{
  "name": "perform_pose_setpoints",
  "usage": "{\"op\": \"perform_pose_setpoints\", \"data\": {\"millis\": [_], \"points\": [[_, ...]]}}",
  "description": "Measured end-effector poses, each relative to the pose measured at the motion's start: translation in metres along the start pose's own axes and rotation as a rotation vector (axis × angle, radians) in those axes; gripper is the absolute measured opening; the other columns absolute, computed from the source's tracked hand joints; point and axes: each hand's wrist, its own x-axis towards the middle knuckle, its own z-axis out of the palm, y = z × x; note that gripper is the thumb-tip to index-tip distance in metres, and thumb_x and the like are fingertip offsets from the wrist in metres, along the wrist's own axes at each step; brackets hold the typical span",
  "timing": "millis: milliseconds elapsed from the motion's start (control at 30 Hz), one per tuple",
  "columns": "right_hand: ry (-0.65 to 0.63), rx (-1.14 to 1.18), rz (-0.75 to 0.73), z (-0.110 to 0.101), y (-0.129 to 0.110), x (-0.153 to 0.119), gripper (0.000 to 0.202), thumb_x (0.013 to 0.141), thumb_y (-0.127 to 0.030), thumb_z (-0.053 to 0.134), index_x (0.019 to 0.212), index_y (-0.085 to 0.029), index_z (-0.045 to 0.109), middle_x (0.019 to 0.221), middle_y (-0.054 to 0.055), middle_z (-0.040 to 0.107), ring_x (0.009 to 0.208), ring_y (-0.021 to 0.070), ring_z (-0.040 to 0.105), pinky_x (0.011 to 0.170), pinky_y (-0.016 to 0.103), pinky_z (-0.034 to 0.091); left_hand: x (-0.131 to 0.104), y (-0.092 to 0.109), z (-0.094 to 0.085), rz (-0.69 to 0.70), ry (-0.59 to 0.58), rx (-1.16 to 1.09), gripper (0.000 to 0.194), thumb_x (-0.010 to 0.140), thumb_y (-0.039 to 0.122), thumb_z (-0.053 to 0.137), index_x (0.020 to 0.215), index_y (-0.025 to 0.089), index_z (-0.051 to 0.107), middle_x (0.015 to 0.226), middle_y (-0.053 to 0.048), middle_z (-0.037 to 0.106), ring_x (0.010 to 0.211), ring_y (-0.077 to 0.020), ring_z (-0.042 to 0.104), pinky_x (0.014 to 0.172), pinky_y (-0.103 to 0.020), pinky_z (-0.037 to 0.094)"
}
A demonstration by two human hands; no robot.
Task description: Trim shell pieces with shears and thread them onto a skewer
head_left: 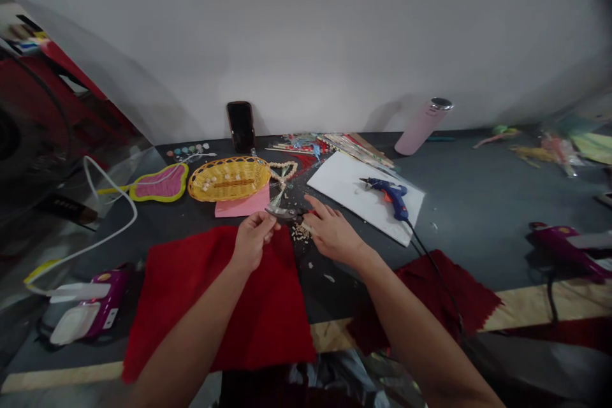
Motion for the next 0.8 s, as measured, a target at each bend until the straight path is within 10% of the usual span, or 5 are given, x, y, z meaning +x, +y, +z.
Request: {"op": "perform_pose_setpoints", "data": {"millis": [367,800], "points": [[-0.009,0.07,0.062,0.011,0.004,0.003,0.061,0.079,-0.017,0.04,0.138,-0.017,0.023,0.126,0.014,0.048,0.108,0.0254,0.047,0.085,0.037,0.037,-0.003,0.001,0.002,0.057,-0.033,0.069,0.023,0.068,0.032,0.067,0.065,0.014,0.052,0.058,-0.001,0.06,0.04,-0.0023,0.03,0.04,-0.018,0.021],[-0.022,0.031,0.105,0.019,0.0,0.009,0.058,0.079,-0.012,0.038,0.135,-0.023,0.03,0.116,0.012,0.054,0.103,0.0236,0.051,0.085,0.035,0.035,-0.004,0.001,0.0,0.062,-0.016,0.077,0.023,0.068,0.034,0.066,0.068,0.015,0.054,0.057,0.0,0.059,0.038,-0.0018,0.03,0.038,-0.018,0.018]]}}
